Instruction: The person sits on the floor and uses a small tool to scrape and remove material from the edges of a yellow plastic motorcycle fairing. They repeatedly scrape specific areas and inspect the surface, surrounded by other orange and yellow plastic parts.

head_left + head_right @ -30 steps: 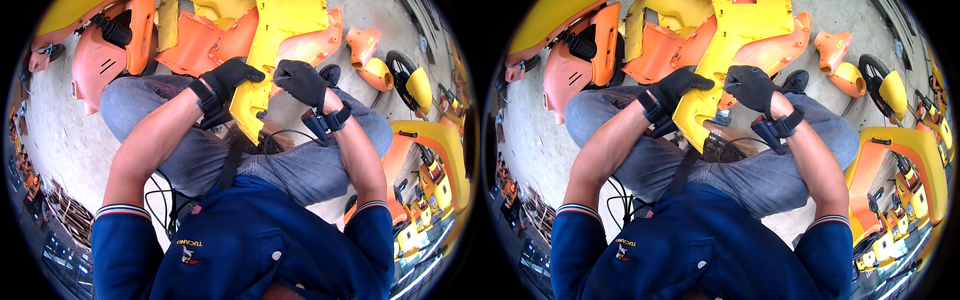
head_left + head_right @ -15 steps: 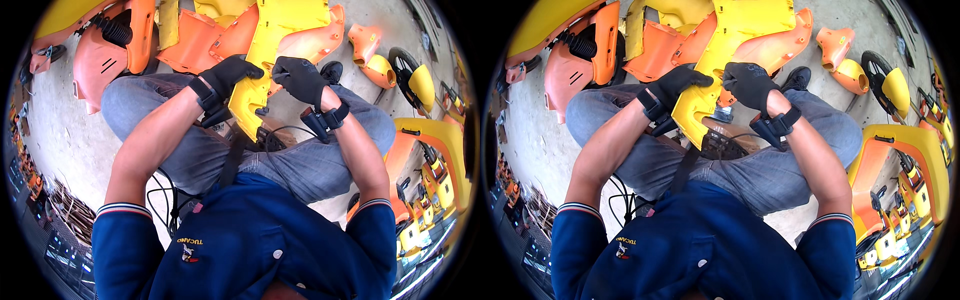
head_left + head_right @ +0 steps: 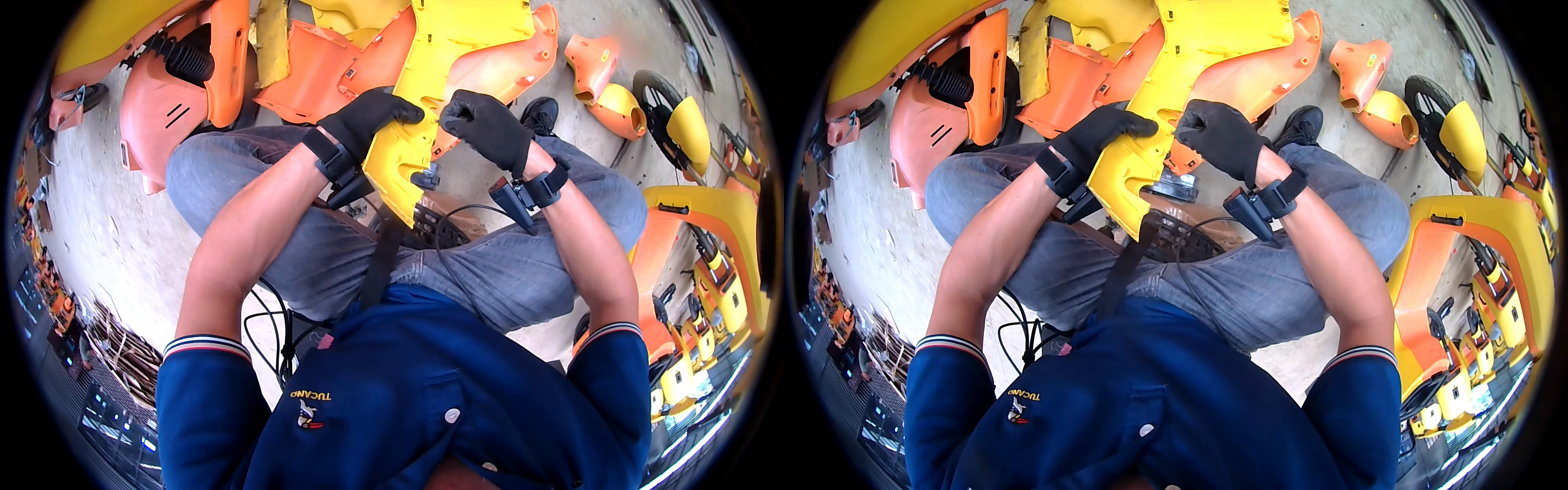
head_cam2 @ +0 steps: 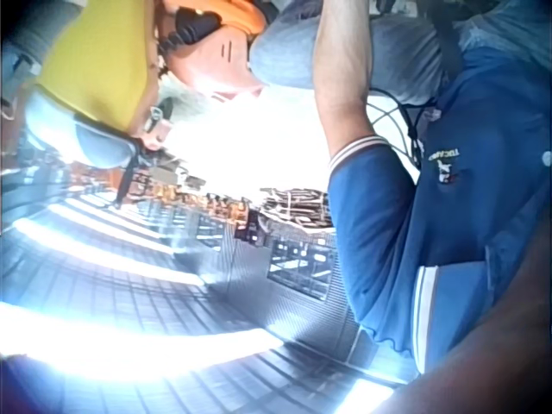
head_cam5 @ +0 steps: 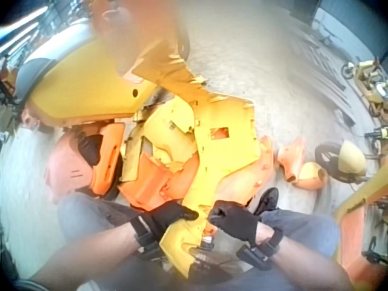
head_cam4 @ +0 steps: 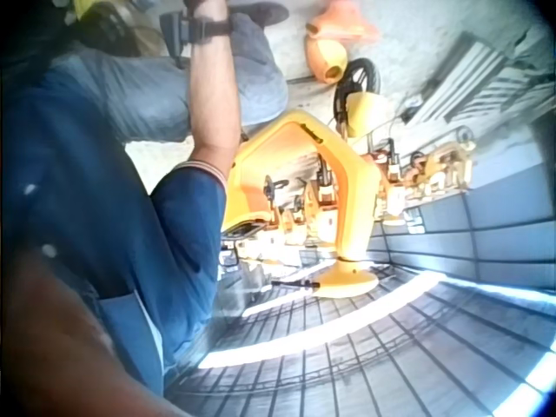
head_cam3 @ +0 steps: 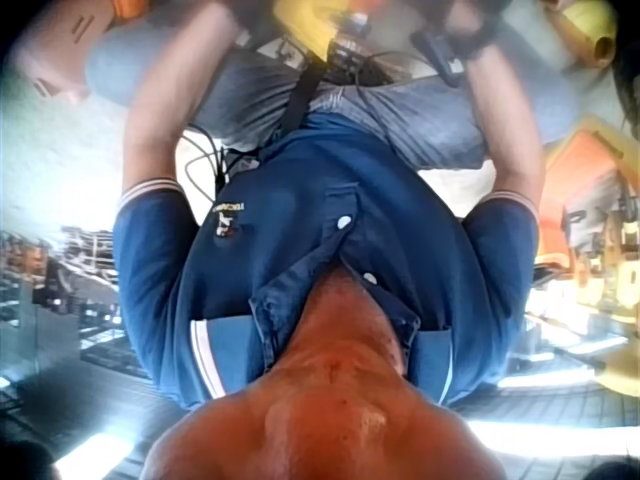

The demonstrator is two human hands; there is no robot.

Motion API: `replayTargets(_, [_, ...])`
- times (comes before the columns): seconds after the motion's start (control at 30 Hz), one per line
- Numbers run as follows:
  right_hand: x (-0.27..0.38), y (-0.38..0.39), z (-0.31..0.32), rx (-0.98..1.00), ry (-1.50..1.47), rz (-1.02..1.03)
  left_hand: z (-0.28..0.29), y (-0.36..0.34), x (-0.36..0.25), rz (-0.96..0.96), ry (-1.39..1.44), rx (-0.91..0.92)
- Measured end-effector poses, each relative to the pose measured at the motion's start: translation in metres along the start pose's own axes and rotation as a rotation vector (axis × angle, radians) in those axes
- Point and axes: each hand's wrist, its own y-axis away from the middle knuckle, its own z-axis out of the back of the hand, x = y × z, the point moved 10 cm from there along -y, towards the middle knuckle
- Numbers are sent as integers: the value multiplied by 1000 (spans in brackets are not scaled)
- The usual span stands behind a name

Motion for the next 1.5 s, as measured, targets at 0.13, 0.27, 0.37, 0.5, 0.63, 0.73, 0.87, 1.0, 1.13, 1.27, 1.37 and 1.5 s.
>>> replayTargets(0.13, [9, 2, 2, -43, 18, 64, 0, 3, -3, 6, 29, -16])
replayTargets(0.27, [15, 0, 1, -43, 126, 92, 3, -2, -1, -31, 30, 19])
replayTargets(0.37, [18, -1, -2, -13, 188, 94, 13, -10, 5, -47, -14, 2])
replayTargets(0.5, [25, -1, -4, -8, 278, 165, 0, -2, -4, -58, -44, 11])
replayTargets(0.63, [33, -1, -9, 8, 354, 188, 9, -6, -3, -117, -116, 7])
replayTargets(0.73, [33, -2, -7, -45, 359, 207, 14, -10, 2, -75, -63, 28])
replayTargets(0.87, [16, -4, -4, 8, 176, 89, 18, -8, -7, -157, -182, 14])
replayTargets(1.0, [7, -5, 10, 8, 93, 26, 2, 6, -14, -17, -70, 5])
replayTargets(1.13, [2, -2, 12, 39, 55, -70, 1, 7, -11, -15, -30, 27])
replayTargets(1.27, [1, -2, 14, 1, 46, -33, -3, 6, -12, -9, -7, 43])
replayTargets(1.37, [-1, -3, 13, -15, -30, -43, -1, 3, -9, -3, -18, 76])
replayTargets(1.5, [7, -3, 12, 7, 46, -18, -5, 3, -9, 5, -7, 84])
